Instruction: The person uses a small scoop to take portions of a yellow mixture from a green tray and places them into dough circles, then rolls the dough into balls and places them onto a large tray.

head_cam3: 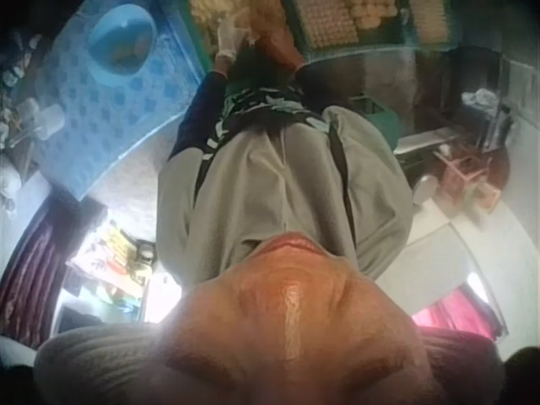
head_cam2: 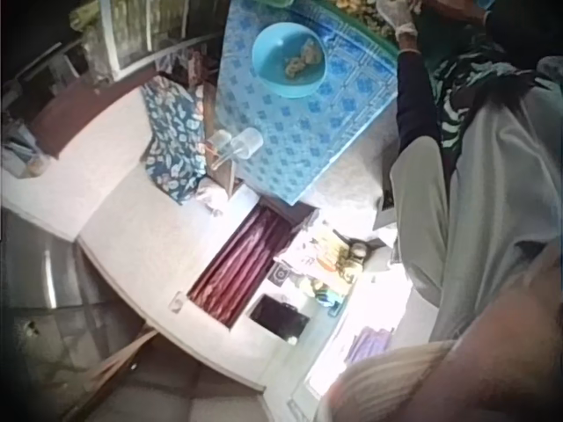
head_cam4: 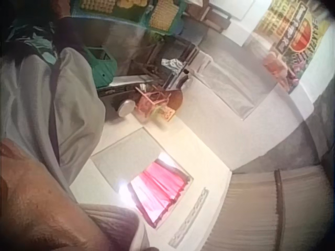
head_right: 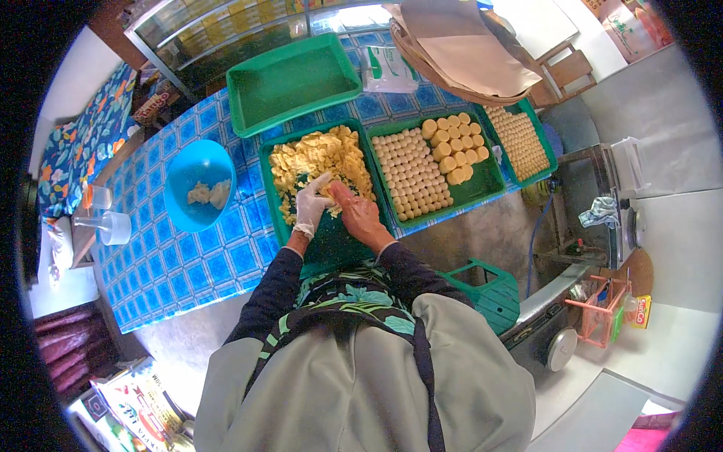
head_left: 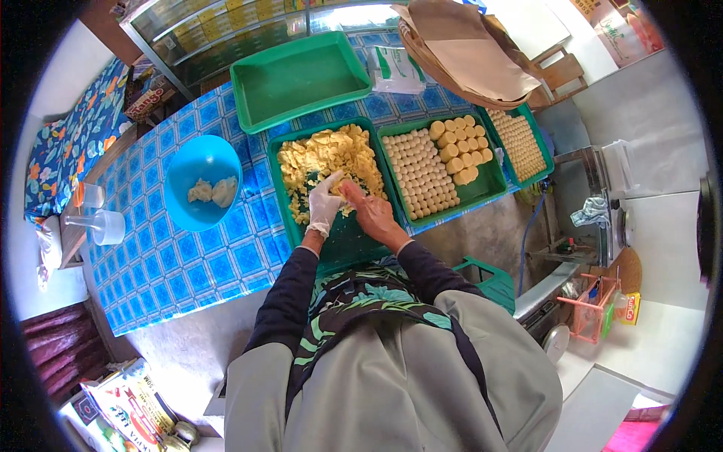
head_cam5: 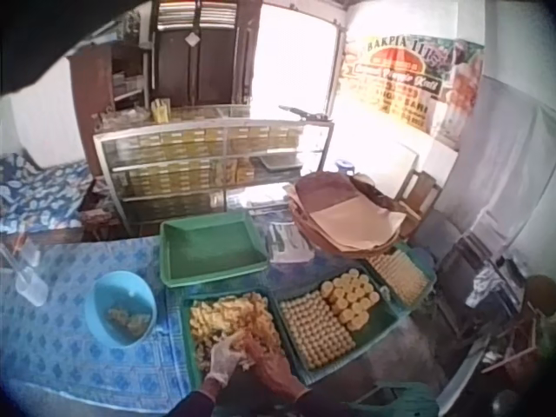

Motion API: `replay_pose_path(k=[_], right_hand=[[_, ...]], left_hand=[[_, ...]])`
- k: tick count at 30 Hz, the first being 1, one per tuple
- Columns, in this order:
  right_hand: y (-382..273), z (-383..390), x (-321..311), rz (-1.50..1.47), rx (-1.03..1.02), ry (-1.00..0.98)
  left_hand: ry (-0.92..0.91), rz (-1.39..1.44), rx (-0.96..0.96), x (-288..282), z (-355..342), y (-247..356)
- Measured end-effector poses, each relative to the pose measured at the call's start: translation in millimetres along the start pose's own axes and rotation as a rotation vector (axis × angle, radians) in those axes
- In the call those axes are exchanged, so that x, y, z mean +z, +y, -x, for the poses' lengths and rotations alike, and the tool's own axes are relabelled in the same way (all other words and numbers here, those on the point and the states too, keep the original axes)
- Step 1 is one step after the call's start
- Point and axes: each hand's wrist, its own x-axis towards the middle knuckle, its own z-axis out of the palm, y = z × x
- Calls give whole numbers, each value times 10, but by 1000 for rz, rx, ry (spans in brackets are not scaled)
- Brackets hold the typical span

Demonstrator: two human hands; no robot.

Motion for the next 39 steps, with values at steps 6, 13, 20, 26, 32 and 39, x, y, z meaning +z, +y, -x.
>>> replay_pose_path(k=[6, 13, 20, 26, 32, 39], right_hand=[[235, 125, -212, -106, 15, -50], [165, 161, -361, 57, 153, -87], [-103, 134, 106, -142, 224, -134], [-206, 61, 257, -146, 138, -102], [-291, 64, 60, -129, 134, -185], [-118, 389, -167, -131, 158, -200]], left_hand=[[-163, -535, 131, 55, -148, 100], [-139, -852, 90, 60, -134, 56], [34, -226, -224, -111, 185, -159], [23, 127, -244, -90, 239, -209], [69, 153, -161, -147, 337, -189], [51, -7, -68, -98, 300, -118]])
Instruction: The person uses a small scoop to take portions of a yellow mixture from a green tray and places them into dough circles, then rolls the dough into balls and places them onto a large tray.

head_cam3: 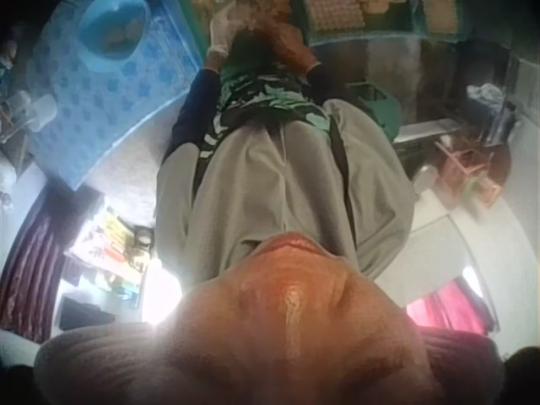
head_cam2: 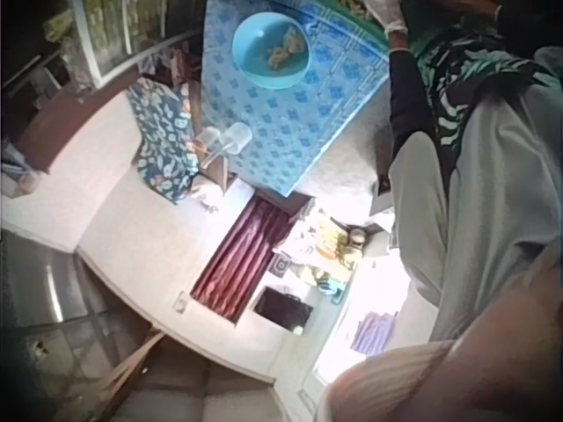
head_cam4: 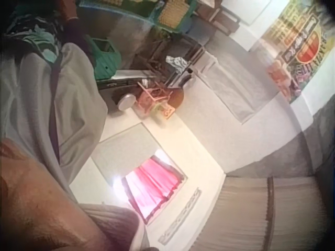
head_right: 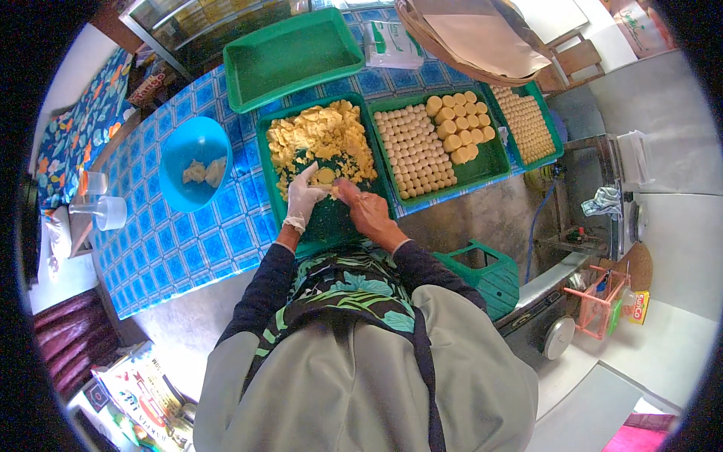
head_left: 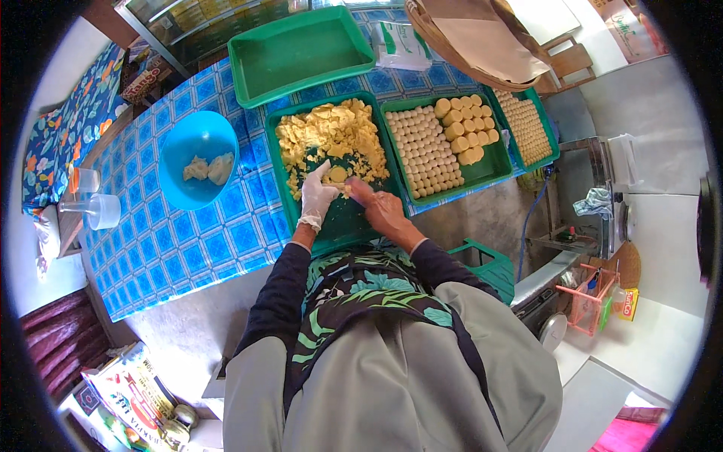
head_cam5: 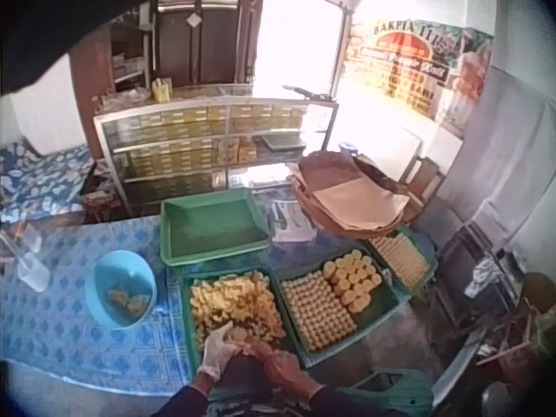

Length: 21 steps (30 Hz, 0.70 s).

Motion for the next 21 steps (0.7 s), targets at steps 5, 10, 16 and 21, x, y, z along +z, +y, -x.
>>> replay_pose_path(k=[5, 10, 16, 21], right_hand=[[100, 60, 52, 182, 103, -52], [50, -389, 216, 102, -52, 428], [-23, -837, 271, -361, 241, 185], [-89, -864, 344, -290, 216, 169]], left_hand=[[-87, -704, 316, 21, -176, 72], [-65, -804, 264, 24, -186, 92], [136, -675, 371, 133, -111, -3], [137, -675, 405, 55, 12, 75]])
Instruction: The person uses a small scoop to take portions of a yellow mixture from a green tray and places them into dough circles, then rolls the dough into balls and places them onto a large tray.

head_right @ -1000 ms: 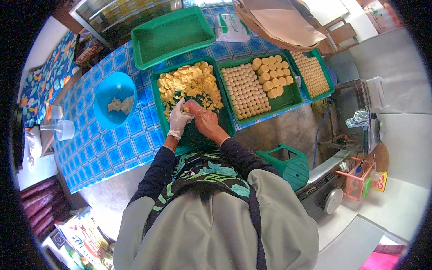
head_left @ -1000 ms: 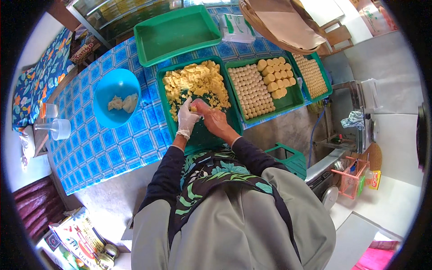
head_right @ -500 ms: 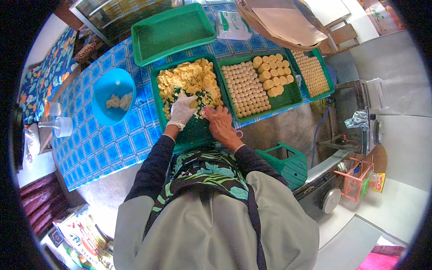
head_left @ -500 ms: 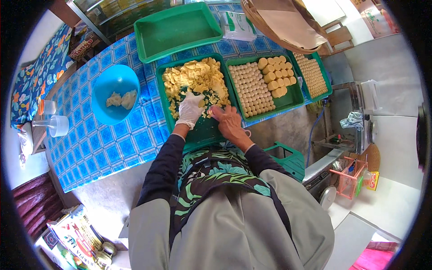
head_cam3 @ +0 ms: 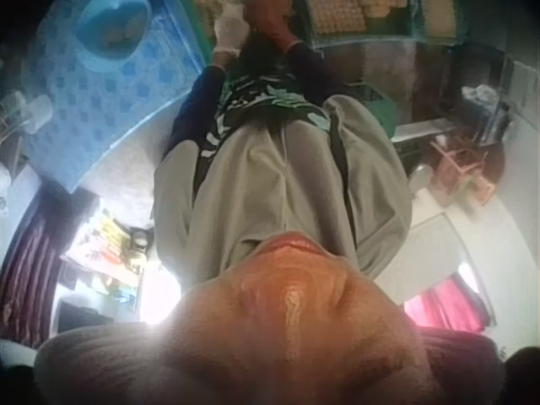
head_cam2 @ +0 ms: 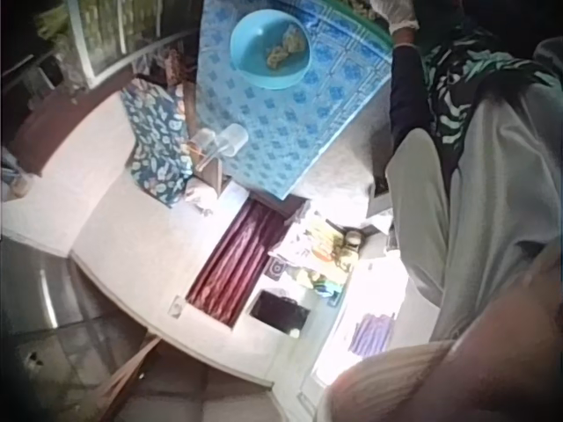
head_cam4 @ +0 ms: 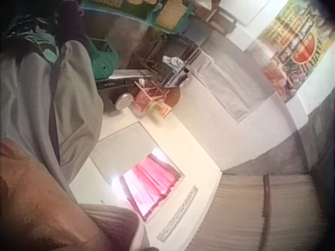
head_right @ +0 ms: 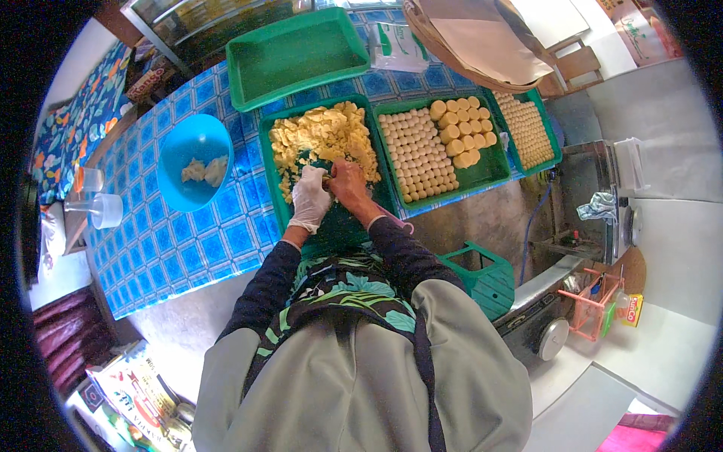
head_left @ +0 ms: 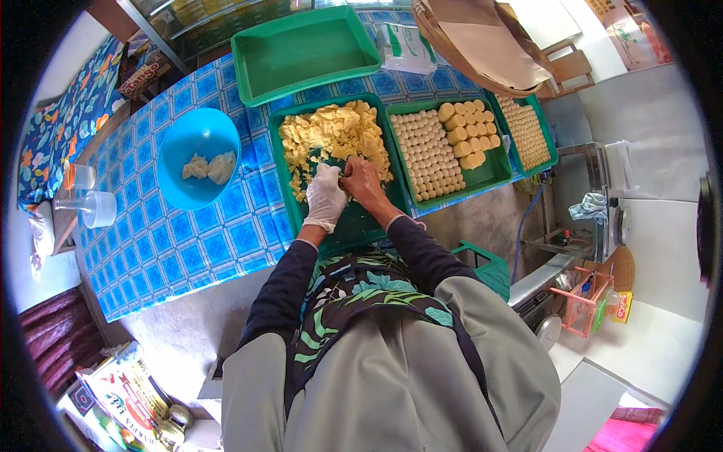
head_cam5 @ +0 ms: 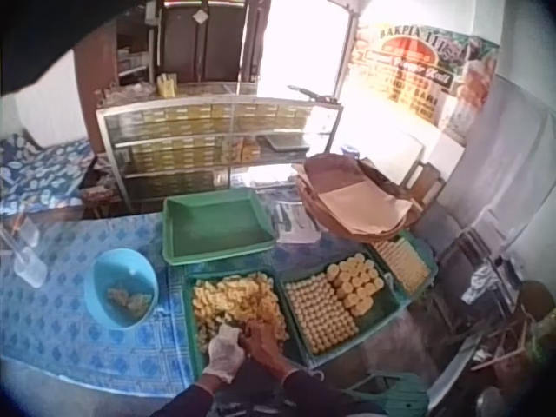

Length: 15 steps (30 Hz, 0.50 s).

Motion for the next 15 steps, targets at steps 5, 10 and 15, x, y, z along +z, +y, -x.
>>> replay_pose_path(k=[5, 10, 15], right_hand=[[-20, 117, -217, -239, 160, -136], [-68, 139, -22, 508, -483, -57], [-115, 176, -28, 242, -277, 67]], left_hand=[[-27, 8, -129, -331, 246, 85], [-123, -31, -193, -311, 432, 84], [-124, -38, -187, -308, 432, 1]])
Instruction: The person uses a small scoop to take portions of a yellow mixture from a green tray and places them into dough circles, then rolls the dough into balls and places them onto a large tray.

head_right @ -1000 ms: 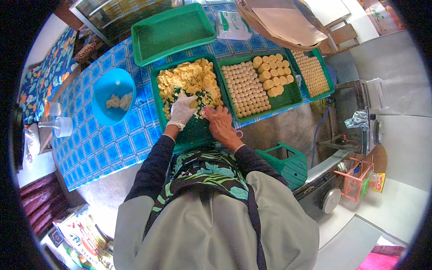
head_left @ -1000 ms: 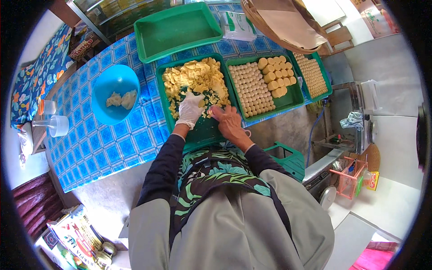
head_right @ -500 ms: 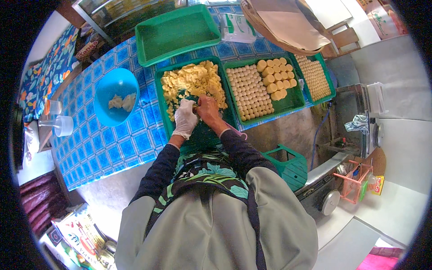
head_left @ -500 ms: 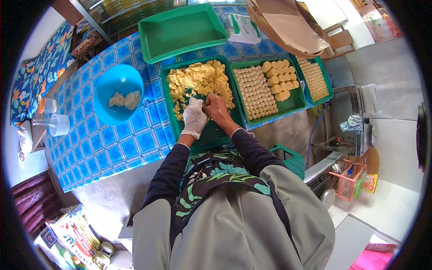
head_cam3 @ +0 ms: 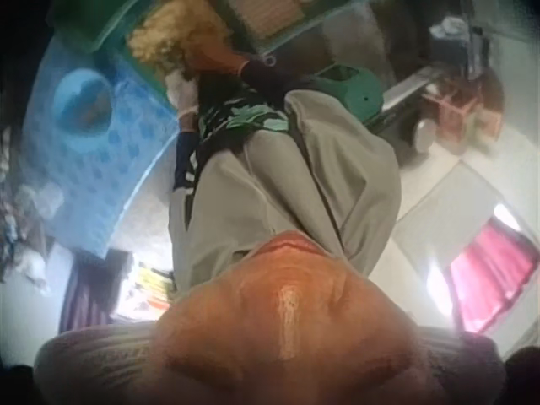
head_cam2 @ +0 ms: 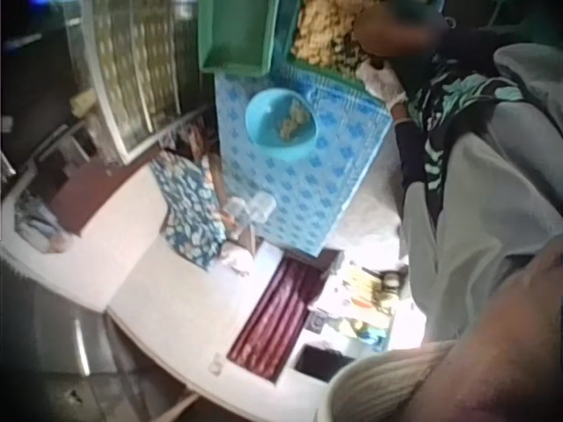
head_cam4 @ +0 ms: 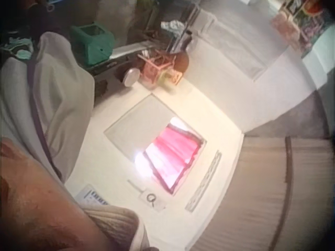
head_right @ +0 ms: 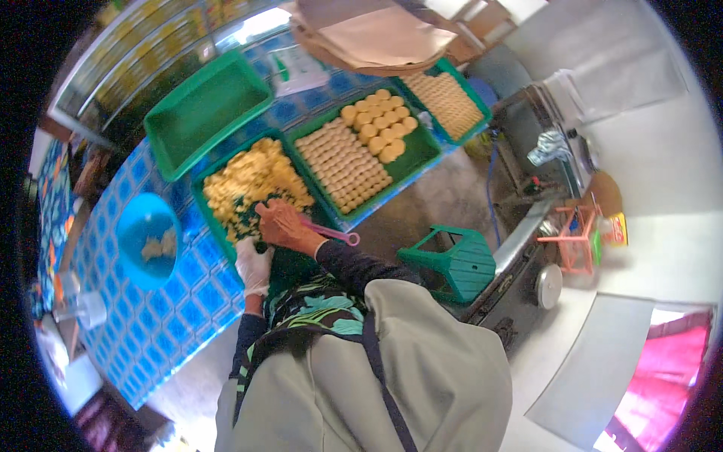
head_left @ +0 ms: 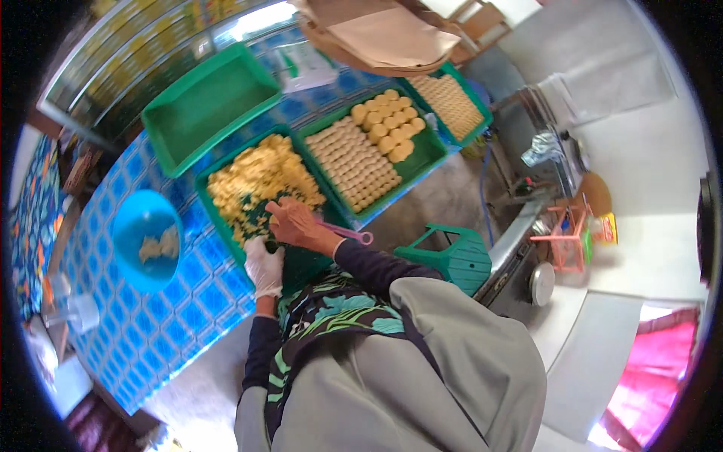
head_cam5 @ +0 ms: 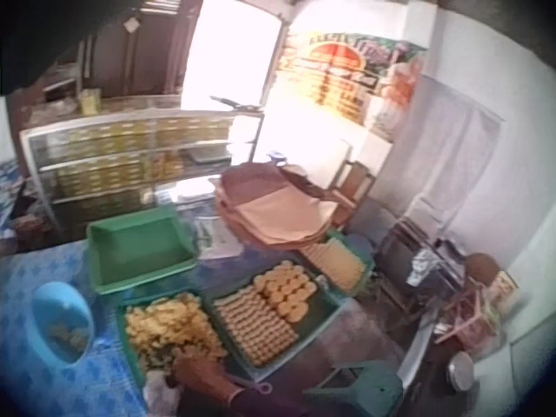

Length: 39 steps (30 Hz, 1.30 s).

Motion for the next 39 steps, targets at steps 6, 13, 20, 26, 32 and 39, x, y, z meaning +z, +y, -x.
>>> replay_pose_path(k=[6, 13, 20, 26, 32, 39], right_hand=[[1036, 320, -1238, -299, 300, 405], [2552, 521, -2001, 219, 381, 483], [2534, 513, -1915, 110, 260, 399], [2781, 595, -1699, 10, 316, 462], [2724, 566, -1757, -52, 351, 442], [2797, 650, -1743, -141, 398, 474]], left_hand=[[-2, -13, 33, 54, -32, -11], [-43, -4, -28, 112, -148, 86], [-39, 23, -82, 137, -153, 113], [-53, 15, -99, 170, -165, 90], [-56, -30, -92, 159, -156, 65], [-93, -38, -131, 121, -183, 161]])
